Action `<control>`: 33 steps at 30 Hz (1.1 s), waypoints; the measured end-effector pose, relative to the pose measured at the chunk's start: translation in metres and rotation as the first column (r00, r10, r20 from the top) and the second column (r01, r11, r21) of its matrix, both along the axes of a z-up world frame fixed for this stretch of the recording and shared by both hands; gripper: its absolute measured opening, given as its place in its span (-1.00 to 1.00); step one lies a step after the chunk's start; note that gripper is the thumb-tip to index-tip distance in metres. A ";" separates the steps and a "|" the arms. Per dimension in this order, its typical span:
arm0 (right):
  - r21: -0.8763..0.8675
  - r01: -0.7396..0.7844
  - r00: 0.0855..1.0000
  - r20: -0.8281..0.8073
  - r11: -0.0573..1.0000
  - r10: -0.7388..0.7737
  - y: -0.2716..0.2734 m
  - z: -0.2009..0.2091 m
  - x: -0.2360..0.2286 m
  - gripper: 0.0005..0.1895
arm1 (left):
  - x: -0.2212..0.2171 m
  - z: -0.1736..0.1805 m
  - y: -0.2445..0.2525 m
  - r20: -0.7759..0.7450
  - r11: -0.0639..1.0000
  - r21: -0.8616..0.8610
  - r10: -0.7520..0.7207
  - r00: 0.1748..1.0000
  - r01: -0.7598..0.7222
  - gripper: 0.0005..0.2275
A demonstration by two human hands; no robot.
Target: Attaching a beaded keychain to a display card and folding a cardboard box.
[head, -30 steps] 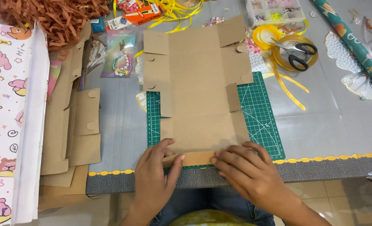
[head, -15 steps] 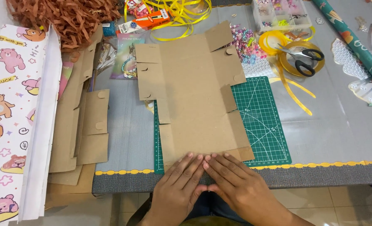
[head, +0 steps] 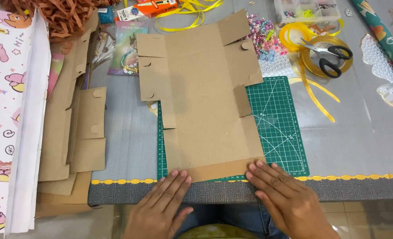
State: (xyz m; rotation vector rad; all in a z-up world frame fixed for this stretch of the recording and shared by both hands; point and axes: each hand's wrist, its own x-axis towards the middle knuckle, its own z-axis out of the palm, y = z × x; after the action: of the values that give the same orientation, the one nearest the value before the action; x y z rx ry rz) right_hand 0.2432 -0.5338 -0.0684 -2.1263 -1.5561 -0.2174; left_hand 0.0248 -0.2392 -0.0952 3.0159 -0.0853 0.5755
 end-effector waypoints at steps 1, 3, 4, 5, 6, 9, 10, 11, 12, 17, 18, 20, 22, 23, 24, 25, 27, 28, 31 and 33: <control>0.000 0.000 1.000 0.000 1.000 0.000 0.005 0.003 -0.003 -0.50 | 0.004 0.005 0.000 0.000 1.000 0.000 0.000 1.000 0.000 -0.42; 0.080 0.117 0.991 -0.068 0.990 -0.112 0.014 0.009 -0.009 -0.62 | 0.012 0.012 -0.003 0.108 0.999 -0.050 0.013 0.994 -0.008 -0.46; 0.082 0.117 0.991 -0.068 0.990 -0.112 0.026 0.012 -0.012 -0.62 | 0.022 0.021 -0.011 0.107 0.999 -0.047 0.013 0.994 -0.008 -0.46; 0.128 0.124 0.991 0.031 0.984 -0.129 0.037 0.016 -0.015 -0.67 | 0.031 0.029 -0.019 0.144 0.994 -0.112 0.034 0.989 -0.018 -0.52; 0.175 0.129 0.980 0.125 0.976 -0.152 0.050 0.019 -0.019 -0.70 | 0.040 0.038 -0.026 0.175 0.984 -0.174 0.055 0.983 -0.024 -0.57; -0.003 0.028 0.999 0.045 1.000 -0.028 0.069 0.002 -0.024 -0.40 | 0.059 0.022 -0.034 0.049 0.978 -0.206 0.023 0.999 -0.013 -0.41; -0.003 0.027 0.999 0.047 1.000 -0.026 0.066 0.000 -0.021 -0.40 | 0.056 0.016 -0.031 0.052 0.978 -0.206 0.025 0.998 -0.014 -0.41; -0.030 0.020 0.996 0.085 0.999 -0.018 0.063 -0.003 -0.018 -0.35 | 0.054 0.009 -0.028 0.008 0.983 -0.180 0.035 0.999 -0.033 -0.30; -0.055 0.012 0.993 0.119 0.998 -0.006 0.060 -0.006 -0.015 -0.29 | 0.050 0.002 -0.024 -0.039 0.987 -0.152 0.048 0.998 -0.053 -0.20; -0.075 0.098 0.974 0.213 0.992 -0.080 0.033 -0.003 -0.008 -0.29 | 0.030 -0.010 -0.004 -0.096 0.995 -0.007 0.097 0.991 -0.098 -0.08; -0.068 0.135 0.971 0.210 0.989 -0.118 0.026 -0.004 -0.006 -0.30 | 0.026 -0.013 0.001 -0.111 0.996 0.010 0.088 0.990 -0.087 -0.05; -0.040 0.133 0.976 0.182 0.990 -0.124 0.025 -0.004 -0.004 -0.34 | 0.023 -0.011 0.014 -0.072 0.992 -0.109 0.049 0.996 -0.056 -0.15; -0.011 0.143 0.979 0.147 0.990 -0.140 0.024 -0.004 -0.002 -0.38 | 0.023 -0.003 0.022 -0.033 0.975 -0.220 0.001 0.999 -0.008 -0.24; -0.001 0.130 0.985 0.116 0.991 -0.129 0.024 -0.004 0.000 -0.39 | 0.023 0.004 0.024 -0.001 0.967 -0.254 0.019 1.000 -0.019 -0.32; 0.007 0.117 0.990 0.083 0.993 -0.117 0.024 -0.003 0.000 -0.39 | 0.023 0.010 0.025 0.029 0.957 -0.289 0.039 0.999 -0.029 -0.40; 0.008 0.121 0.989 0.081 0.993 -0.121 0.019 -0.007 0.000 -0.39 | 0.023 0.016 0.022 0.027 0.957 -0.287 0.035 0.999 -0.025 -0.40; -0.084 0.159 0.987 -0.025 0.984 -0.162 0.010 -0.014 0.004 -0.04 | 0.024 0.027 0.018 0.091 0.987 -0.145 0.088 0.992 -0.075 -0.69; -0.082 0.159 0.987 -0.020 0.984 -0.161 0.007 -0.011 0.005 -0.04 | 0.022 0.026 0.015 0.096 0.987 -0.145 0.089 0.991 -0.074 -0.69; -0.086 0.152 0.987 -0.038 0.985 -0.155 0.000 0.000 0.011 0.04 | 0.018 0.026 0.006 0.208 0.992 -0.050 0.125 0.970 -0.117 -0.83; -0.027 0.089 0.989 -0.114 0.996 -0.091 -0.004 0.010 0.017 -0.04 | 0.015 0.032 0.001 0.398 0.997 -0.072 0.021 0.917 0.009 -0.84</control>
State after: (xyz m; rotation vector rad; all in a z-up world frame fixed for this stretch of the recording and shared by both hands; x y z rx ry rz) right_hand 0.2604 -0.5380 -0.0589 -2.1876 -1.4043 -0.1062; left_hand 0.0399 -0.2383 -0.0633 2.7818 -0.0743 1.1599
